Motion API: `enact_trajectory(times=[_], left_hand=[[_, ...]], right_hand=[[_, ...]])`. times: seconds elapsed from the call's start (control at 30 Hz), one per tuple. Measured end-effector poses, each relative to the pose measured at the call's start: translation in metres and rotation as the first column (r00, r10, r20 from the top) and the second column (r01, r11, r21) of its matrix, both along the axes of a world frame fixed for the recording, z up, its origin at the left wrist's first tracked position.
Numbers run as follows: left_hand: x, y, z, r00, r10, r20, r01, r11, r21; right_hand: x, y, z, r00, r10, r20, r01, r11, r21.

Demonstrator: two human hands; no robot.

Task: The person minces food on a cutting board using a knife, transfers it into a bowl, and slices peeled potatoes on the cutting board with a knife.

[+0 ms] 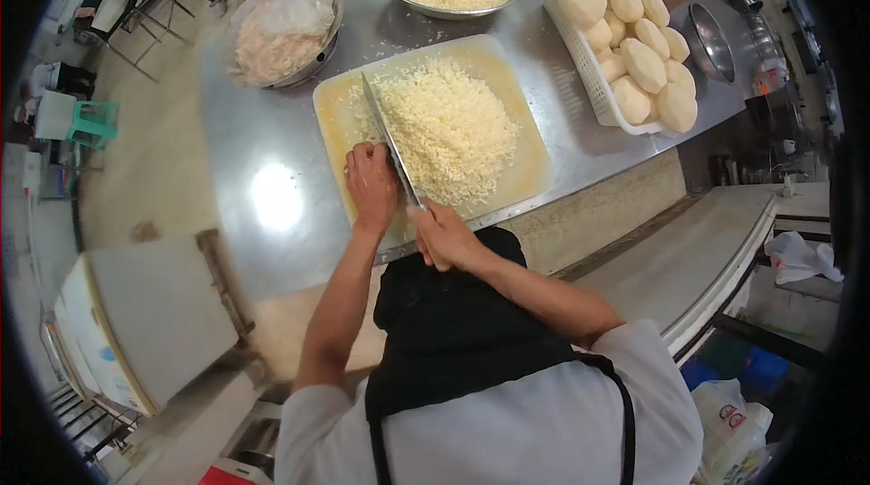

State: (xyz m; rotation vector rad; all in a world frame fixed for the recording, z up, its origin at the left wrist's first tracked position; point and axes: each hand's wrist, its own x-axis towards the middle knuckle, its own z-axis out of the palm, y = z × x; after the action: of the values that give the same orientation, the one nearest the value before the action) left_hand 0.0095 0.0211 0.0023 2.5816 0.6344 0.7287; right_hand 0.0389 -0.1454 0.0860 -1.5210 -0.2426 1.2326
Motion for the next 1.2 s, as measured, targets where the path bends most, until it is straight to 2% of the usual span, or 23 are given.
enact_trajectory(times=[0.03, 0.17, 0.27, 0.3, 0.33, 0.37, 0.43, 0.47, 0.57, 0.67, 0.77, 0.87, 0.97, 1.07, 1.17, 1.2], left_hand=[[0.001, 0.001, -0.001, 1.000, -0.005, 0.015, 0.005, 1.000, -0.008], [-0.002, 0.003, -0.003, 1.000, -0.015, 0.006, 0.015, 1.000, -0.017], [-0.001, 0.002, -0.004, 0.991, -0.015, 0.133, 0.027, 0.996, -0.090], [0.001, 0.005, -0.002, 0.986, 0.036, 0.160, -0.020, 0.995, -0.101], [0.001, 0.008, 0.002, 0.981, 0.082, 0.177, -0.063, 0.992, -0.112], [-0.002, 0.011, 0.004, 0.975, 0.119, 0.190, -0.097, 0.988, -0.123], [-0.005, 0.017, 0.006, 0.996, 0.069, 0.059, -0.064, 0.995, -0.074], [-0.006, 0.018, 0.007, 0.999, 0.048, -0.003, -0.048, 0.997, -0.055], [-0.004, 0.021, 0.008, 0.995, 0.000, -0.102, -0.006, 0.998, -0.058], [-0.004, 0.024, 0.006, 1.000, -0.005, -0.014, 0.004, 0.993, -0.120], [-0.006, 0.019, 0.005, 0.999, 0.008, -0.045, -0.011, 0.999, -0.049], [-0.008, 0.022, 0.009, 0.999, -0.033, -0.028, 0.031, 0.997, -0.071], [-0.010, 0.023, 0.006, 0.998, -0.055, 0.035, 0.057, 0.995, -0.084], [-0.012, 0.023, 0.001, 0.998, -0.041, -0.048, 0.037, 0.996, -0.082], [-0.027, 0.023, 0.006, 0.996, -0.086, -0.038, 0.077, 0.975, -0.210], [-0.031, 0.021, 0.012, 0.993, -0.100, -0.058, 0.089, 0.981, -0.174]], right_hand=[[0.008, 0.004, -0.001, 0.999, 0.025, 0.022, -0.025, 1.000, 0.002], [-0.004, 0.001, 0.020, 0.995, -0.052, -0.090, 0.051, 0.999, -0.013], [0.003, 0.005, -0.004, 0.998, -0.036, -0.057, 0.033, 0.998, -0.061], [0.014, 0.010, -0.007, 0.998, -0.018, -0.052, 0.013, 0.997, -0.078], [0.026, 0.011, 0.018, 1.000, 0.007, -0.025, -0.011, 0.988, -0.156], [0.031, 0.006, 0.029, 0.998, 0.060, 0.011, -0.058, 0.986, -0.159], [0.041, -0.003, 0.040, 0.980, 0.172, 0.103, -0.153, 0.973, -0.172], [0.038, -0.004, 0.037, 0.982, 0.154, 0.106, -0.142, 0.984, -0.111], [0.049, 0.001, 0.019, 0.981, 0.188, 0.053, -0.177, 0.972, -0.155], [0.051, -0.003, 0.054, 0.960, 0.240, 0.144, -0.211, 0.958, -0.192], [0.043, 0.000, 0.034, 0.966, 0.231, 0.117, -0.213, 0.966, -0.147], [0.056, 0.005, 0.031, 0.966, 0.251, 0.064, -0.236, 0.955, -0.181], [0.054, 0.003, 0.057, 0.954, 0.283, 0.095, -0.257, 0.941, -0.222], [0.054, 0.004, 0.019, 0.956, 0.252, 0.149, -0.224, 0.958, -0.181], [0.051, 0.005, 0.008, 0.972, 0.184, 0.144, -0.163, 0.975, -0.148], [0.051, 0.004, 0.007, 0.974, 0.178, 0.141, -0.159, 0.978, -0.137]])
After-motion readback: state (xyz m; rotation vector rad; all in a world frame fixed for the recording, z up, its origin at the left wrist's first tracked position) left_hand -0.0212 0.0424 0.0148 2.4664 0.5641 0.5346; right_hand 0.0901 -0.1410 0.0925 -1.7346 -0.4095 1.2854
